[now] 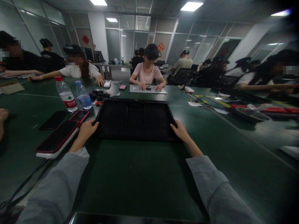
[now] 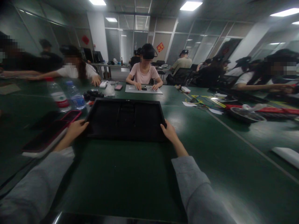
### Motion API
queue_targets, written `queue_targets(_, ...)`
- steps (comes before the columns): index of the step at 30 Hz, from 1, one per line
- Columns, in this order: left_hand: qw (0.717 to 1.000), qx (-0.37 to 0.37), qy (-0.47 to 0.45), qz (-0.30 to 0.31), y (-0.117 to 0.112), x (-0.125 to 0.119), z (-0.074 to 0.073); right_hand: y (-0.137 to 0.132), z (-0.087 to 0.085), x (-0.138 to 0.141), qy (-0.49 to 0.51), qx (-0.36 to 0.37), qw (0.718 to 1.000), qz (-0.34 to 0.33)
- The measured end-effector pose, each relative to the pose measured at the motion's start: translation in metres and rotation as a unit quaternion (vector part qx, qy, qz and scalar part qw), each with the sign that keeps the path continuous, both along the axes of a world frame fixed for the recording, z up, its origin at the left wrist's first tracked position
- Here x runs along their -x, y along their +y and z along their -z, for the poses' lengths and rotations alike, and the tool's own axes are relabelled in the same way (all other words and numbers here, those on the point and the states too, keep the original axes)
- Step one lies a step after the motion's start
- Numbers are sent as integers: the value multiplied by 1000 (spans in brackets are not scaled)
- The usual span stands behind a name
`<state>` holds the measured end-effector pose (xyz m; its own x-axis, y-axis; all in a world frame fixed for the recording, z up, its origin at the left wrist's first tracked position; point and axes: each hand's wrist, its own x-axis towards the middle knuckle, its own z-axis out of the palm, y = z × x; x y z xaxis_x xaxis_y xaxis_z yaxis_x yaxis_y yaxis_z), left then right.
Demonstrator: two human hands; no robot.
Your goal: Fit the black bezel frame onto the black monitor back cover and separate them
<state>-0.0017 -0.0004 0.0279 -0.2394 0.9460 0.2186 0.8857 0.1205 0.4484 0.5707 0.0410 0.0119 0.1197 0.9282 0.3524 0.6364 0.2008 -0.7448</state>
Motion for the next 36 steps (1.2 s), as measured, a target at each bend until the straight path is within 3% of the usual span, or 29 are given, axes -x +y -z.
queue_targets(4, 982, -25, -186, 6, 8, 5, 11, 2, 3, 2, 137, 56, 989, -20)
queue_targets(7, 961, -63, -271, -9, 11, 2, 15, 1, 4, 0, 218, 98, 970, -50)
queue_targets(13, 926, -33, -375, -10, 2, -5, 1, -5, -3, -8, 256, 144, 955, -39)
queue_targets(17, 926, 18, -376, 24, -6, -8, -8, -14, -9, -16, 253, 154, 954, -41)
queue_targets(20, 929, 35, -361, 67, -6, -10, -5, -21, -9, -23, 234, 114, 965, -42)
queue_targets(26, 954, -48, -275, 108, 8, -9, 9, -30, -2, -49, 249, 48, 967, 5)
queue_targets(31, 955, -88, -258, 115, 13, 0, 17, -39, 5, -86, 238, 2, 967, 95)
queue_targets(36, 962, -114, -221, 112, 11, 5, 19, -55, 4, -111, 252, -62, 939, 227)
